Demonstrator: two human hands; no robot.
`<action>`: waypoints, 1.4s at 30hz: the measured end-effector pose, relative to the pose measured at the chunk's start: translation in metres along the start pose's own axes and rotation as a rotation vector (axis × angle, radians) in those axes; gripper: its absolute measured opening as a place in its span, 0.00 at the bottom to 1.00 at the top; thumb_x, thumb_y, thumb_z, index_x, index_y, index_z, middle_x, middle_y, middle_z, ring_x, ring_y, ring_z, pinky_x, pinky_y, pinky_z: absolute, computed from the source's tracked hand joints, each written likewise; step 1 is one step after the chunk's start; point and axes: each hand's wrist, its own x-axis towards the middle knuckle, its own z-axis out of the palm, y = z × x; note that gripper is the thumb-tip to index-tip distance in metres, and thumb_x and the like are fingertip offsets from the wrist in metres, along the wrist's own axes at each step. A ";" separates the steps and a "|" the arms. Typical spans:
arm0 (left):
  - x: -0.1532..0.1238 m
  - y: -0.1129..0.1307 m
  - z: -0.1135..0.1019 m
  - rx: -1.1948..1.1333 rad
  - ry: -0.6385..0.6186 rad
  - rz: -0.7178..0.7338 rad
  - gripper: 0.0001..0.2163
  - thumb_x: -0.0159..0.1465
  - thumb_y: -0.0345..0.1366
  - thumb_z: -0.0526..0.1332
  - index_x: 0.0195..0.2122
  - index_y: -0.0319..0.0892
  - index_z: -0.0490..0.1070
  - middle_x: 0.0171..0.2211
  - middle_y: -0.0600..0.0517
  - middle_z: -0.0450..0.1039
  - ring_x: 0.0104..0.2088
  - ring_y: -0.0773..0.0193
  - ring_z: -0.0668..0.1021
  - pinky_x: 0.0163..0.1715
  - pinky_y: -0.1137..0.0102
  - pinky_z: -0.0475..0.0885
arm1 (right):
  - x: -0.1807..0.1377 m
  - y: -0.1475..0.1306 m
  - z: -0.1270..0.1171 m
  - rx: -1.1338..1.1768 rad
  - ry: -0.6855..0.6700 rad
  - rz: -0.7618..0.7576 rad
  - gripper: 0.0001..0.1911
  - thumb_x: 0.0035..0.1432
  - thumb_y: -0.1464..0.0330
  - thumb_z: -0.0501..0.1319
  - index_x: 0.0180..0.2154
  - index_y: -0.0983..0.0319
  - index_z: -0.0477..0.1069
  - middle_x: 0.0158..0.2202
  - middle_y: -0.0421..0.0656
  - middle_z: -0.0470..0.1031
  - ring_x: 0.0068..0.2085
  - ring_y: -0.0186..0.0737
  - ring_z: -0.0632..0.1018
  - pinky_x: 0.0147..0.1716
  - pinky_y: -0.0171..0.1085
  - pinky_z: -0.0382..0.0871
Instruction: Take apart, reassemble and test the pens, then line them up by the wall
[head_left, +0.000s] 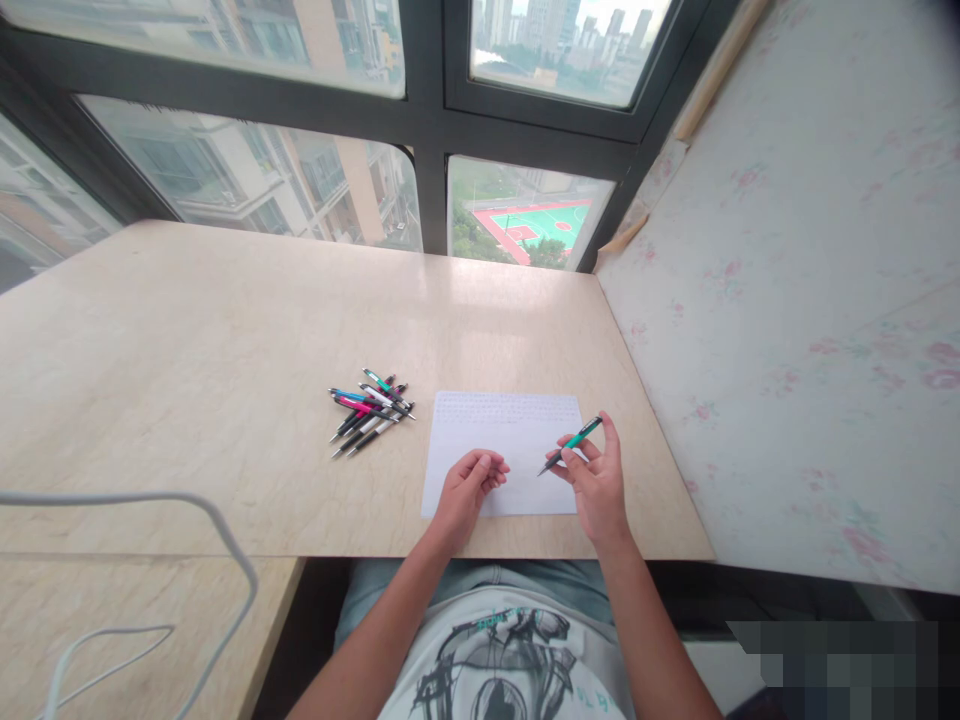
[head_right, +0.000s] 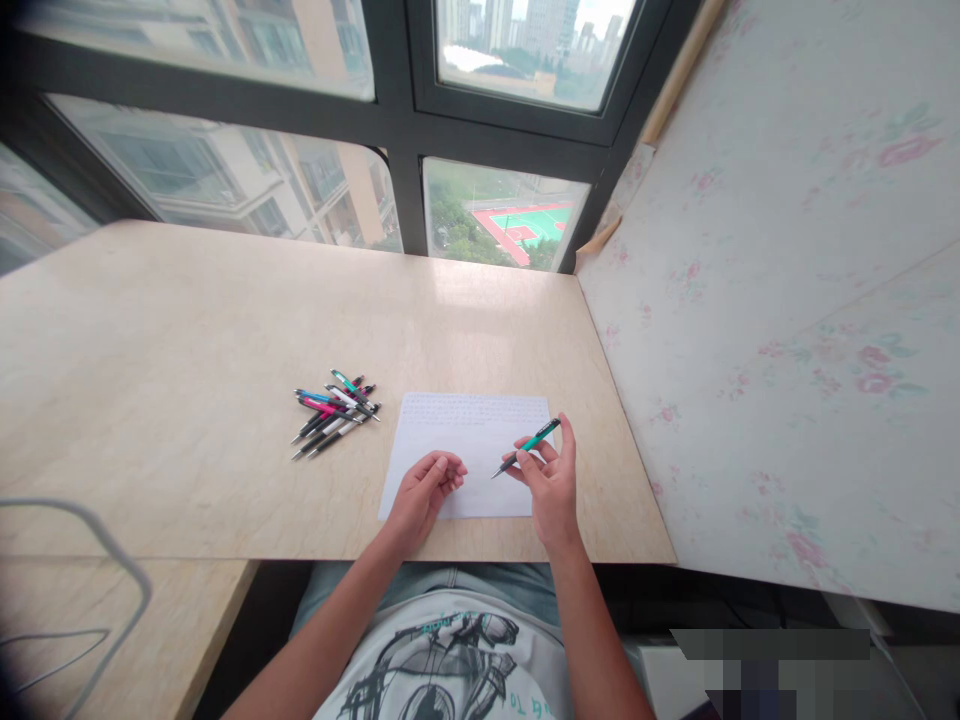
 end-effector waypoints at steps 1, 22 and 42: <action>0.000 0.000 0.000 -0.001 -0.004 0.000 0.12 0.59 0.43 0.65 0.35 0.38 0.76 0.31 0.46 0.76 0.31 0.64 0.75 0.36 0.70 0.69 | 0.000 0.000 0.000 0.001 0.003 0.004 0.46 0.51 0.66 0.69 0.65 0.48 0.46 0.38 0.39 0.75 0.33 0.39 0.80 0.36 0.45 0.77; -0.001 0.001 0.000 0.004 -0.006 -0.008 0.10 0.58 0.41 0.66 0.35 0.38 0.75 0.32 0.47 0.76 0.31 0.65 0.75 0.36 0.70 0.69 | 0.003 0.001 -0.002 0.032 0.040 0.021 0.48 0.50 0.64 0.70 0.65 0.47 0.46 0.38 0.38 0.74 0.33 0.38 0.79 0.37 0.46 0.77; 0.000 0.000 -0.002 0.017 -0.012 -0.003 0.11 0.59 0.42 0.66 0.35 0.39 0.75 0.32 0.47 0.76 0.31 0.65 0.75 0.36 0.70 0.69 | 0.008 0.010 -0.010 0.073 0.092 0.029 0.46 0.48 0.65 0.71 0.63 0.48 0.48 0.38 0.39 0.76 0.34 0.39 0.80 0.38 0.46 0.76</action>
